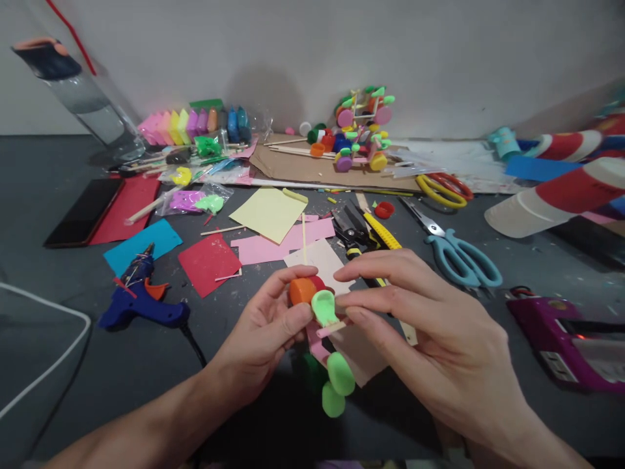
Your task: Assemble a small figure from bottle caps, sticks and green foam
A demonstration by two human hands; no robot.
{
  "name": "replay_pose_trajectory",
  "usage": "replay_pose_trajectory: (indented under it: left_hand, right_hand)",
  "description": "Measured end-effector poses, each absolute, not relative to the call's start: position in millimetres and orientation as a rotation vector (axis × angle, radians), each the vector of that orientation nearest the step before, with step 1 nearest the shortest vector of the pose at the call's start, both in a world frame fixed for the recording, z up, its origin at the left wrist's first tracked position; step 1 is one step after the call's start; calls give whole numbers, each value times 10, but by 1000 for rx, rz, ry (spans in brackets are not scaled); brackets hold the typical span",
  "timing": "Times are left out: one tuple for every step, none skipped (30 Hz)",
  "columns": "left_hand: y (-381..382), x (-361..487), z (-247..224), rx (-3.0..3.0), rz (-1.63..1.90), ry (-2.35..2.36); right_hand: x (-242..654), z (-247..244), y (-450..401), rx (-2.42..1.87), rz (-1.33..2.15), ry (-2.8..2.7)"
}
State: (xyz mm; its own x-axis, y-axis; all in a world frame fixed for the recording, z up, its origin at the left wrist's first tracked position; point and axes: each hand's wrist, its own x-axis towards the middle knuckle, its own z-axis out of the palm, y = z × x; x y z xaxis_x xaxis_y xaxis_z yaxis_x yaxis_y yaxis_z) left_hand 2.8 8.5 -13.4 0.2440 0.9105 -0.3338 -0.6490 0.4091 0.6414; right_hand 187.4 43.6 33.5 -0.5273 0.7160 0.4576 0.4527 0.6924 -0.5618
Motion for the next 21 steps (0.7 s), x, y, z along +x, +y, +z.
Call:
replay_pose_trajectory:
  left_hand:
    - [85,27,-137,399,1097,730]
    - [84,26,-139,384,1081,709]
    - [81,23,-140,369,1061,684]
    - [79,21,-139,354,1040,653]
    - [76,17,-137,342,1020,620]
    - [73,13,-133,335,1003,588]
    - [69,9,-127,331,991,564]
    - [67,4,-120,332,983,547]
    - [64,-1,-113,336,976,536]
    - [63,-5,-107,340,969,535]
    - [63,-8,-101,344,959,539]
    - [64,-9,-97,349,949,544]
    - [66,-9,-96,351,941,546]
    - [69,-7,-96,353,935,547]
    - [71,-4,-97,353,933,547]
    - [73,0,-100,355,930,546]
    - [74,4,-103,357,926,545]
    - [74,8,-106,359,921,545]
    - [73,10,-108,360,916,547]
    - [71,11,-110,361,911,549]
    - [68,11,-112,362,910,550]
  right_hand:
    - [1877,339,434,-890,505,-2208]
    - [1880,343,433,-901,519,-2200]
    - [1882,346,432,-919,534,-2190]
    - [1884,347,432,-947,548,-2174]
    - [1885,346,432,-978,561,-2154]
    - [1885,344,434,-998,575,-2132]
    - [1884,339,437,-1008,594,-2112]
    - [1883,332,441,-1008,616,-2097]
    - [1881,324,445,-1004,642,-2086]
    - [1879,317,450,-996,675,-2082]
    - [1877,311,455,-985,708,-2082]
    - [1876,308,460,-976,734,-2085]
    - [1875,307,463,-970,751,-2093]
    - [1875,309,466,-963,756,-2105]
    - [1875,313,467,-959,755,-2120]
    - [1876,317,469,-957,751,-2136]
    - [1877,321,470,-953,749,-2149]
    - [1878,323,471,-951,753,-2157]
    - [1878,324,473,-949,759,-2158]
    - [1880,323,475,-947,764,-2154]
    - [1882,321,478,-943,767,-2151]
